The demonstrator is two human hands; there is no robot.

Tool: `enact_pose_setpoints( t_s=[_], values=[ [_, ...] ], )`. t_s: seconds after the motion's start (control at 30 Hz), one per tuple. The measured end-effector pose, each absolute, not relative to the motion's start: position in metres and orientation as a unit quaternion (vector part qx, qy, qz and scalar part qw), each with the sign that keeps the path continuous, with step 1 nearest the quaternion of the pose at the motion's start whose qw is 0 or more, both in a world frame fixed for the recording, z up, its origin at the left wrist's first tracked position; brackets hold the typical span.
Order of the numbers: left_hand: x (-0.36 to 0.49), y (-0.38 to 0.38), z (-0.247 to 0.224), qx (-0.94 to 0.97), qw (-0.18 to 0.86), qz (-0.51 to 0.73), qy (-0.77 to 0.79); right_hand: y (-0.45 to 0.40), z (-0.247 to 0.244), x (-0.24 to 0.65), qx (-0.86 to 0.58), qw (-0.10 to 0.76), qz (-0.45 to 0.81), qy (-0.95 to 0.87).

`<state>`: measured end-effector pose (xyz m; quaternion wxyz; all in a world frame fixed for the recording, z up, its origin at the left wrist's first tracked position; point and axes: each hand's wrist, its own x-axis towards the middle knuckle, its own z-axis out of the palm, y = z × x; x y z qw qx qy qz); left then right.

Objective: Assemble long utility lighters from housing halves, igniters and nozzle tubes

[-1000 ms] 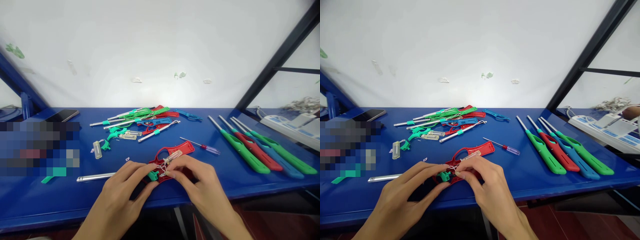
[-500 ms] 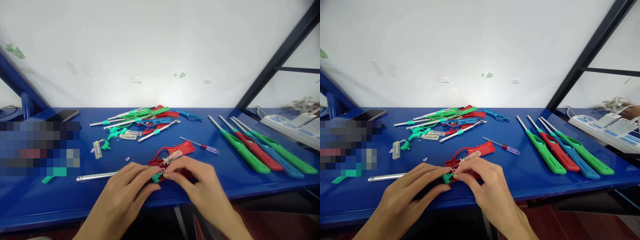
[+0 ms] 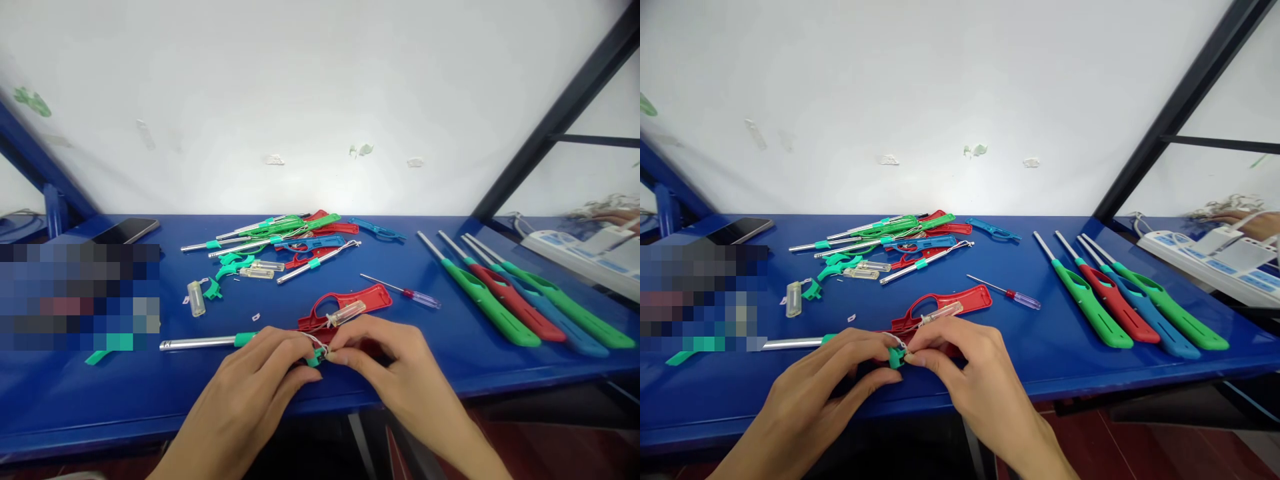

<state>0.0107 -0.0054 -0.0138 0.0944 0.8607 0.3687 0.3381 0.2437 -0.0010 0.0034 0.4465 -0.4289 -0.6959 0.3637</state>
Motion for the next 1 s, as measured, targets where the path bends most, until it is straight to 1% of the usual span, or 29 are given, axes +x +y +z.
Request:
enact_pose_setpoints(
  t_s=[0.1, 0.2, 0.37, 0.57, 0.7, 0.83, 1.0],
  values=[
    [0.011, -0.006, -0.016, 0.857, 0.104, 0.349, 0.365, 0.0, 0.005, 0.244, -0.424, 0.439, 0.403, -0.682],
    [0.012, -0.005, -0.016, 0.852, 0.112, 0.356, 0.367, 0.001, 0.004, 0.244, -0.422, 0.431, 0.417, -0.68],
    [0.012, -0.006, -0.013, 0.854, 0.095, 0.365, 0.359, 0.001, 0.003, 0.243, -0.421, 0.43, 0.411, -0.685],
    [0.013, -0.009, -0.006, 0.825, 0.128, 0.407, 0.371, 0.002, 0.002, 0.244, -0.422, 0.436, 0.397, -0.689],
    [0.014, -0.007, -0.003, 0.827, 0.135, 0.405, 0.366, 0.003, 0.002, 0.243, -0.423, 0.446, 0.384, -0.689],
    [0.012, -0.004, -0.003, 0.829, 0.115, 0.409, 0.365, 0.003, 0.002, 0.242, -0.428, 0.449, 0.374, -0.689],
    [0.013, -0.002, -0.005, 0.812, 0.082, 0.427, 0.389, 0.003, 0.002, 0.242, -0.439, 0.429, 0.354, -0.705]
  ],
)
